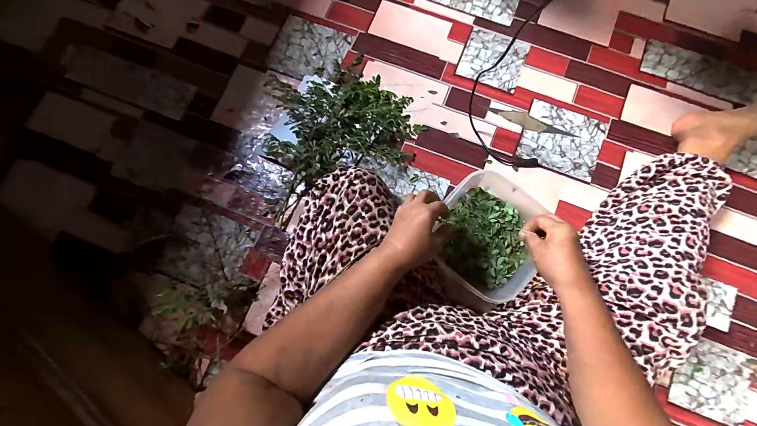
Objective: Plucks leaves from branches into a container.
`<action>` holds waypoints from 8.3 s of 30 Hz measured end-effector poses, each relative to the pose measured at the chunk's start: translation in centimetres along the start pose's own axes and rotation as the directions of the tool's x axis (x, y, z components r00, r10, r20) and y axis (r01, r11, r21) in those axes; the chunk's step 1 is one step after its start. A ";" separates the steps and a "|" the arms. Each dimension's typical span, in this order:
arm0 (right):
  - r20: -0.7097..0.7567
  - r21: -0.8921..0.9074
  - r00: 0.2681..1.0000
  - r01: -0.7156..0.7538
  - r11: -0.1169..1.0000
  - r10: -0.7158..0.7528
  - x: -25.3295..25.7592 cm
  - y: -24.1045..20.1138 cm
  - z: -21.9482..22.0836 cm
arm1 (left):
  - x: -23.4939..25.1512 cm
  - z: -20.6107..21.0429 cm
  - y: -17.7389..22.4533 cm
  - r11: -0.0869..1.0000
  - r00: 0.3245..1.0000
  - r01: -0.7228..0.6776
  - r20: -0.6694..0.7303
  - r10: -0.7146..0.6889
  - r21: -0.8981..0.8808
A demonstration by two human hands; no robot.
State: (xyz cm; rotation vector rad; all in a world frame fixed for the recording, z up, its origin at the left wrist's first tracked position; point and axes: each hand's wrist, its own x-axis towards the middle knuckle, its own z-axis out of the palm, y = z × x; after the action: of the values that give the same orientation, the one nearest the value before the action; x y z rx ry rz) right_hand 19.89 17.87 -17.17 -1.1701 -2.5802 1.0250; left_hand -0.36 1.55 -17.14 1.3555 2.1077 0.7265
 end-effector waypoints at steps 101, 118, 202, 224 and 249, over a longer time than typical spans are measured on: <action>0.118 0.060 0.986 -0.128 0.990 0.121 -4.1 -1.2 -2.6 | 1.0 -1.7 0.4 0.973 0.935 0.210 0.272 -0.229 0.099; 0.295 -0.136 0.954 -0.017 0.991 0.057 -2.4 -2.0 0.3 | -0.4 -2.3 1.6 0.909 0.962 -0.200 -0.247 0.112 -0.365; 0.146 0.866 0.938 -0.274 0.417 0.313 -4.7 -5.7 2.2 | 1.7 2.4 2.6 0.295 0.963 0.270 0.250 -0.104 -0.917; -0.438 0.284 0.832 0.487 0.826 -0.340 -4.7 -4.1 0.5 | 1.8 2.6 2.1 0.418 0.969 0.233 0.246 -0.022 -0.878; -0.277 0.234 0.917 0.354 0.905 -0.287 -2.8 -5.0 1.3 | 1.4 2.9 2.6 0.351 0.971 0.229 0.241 -0.010 -0.908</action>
State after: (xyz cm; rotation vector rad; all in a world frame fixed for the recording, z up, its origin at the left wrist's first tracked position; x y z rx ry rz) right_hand 18.26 12.83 -14.52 -0.7133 -2.2485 1.0563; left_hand 2.74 4.17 -17.63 0.5335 1.1517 1.3759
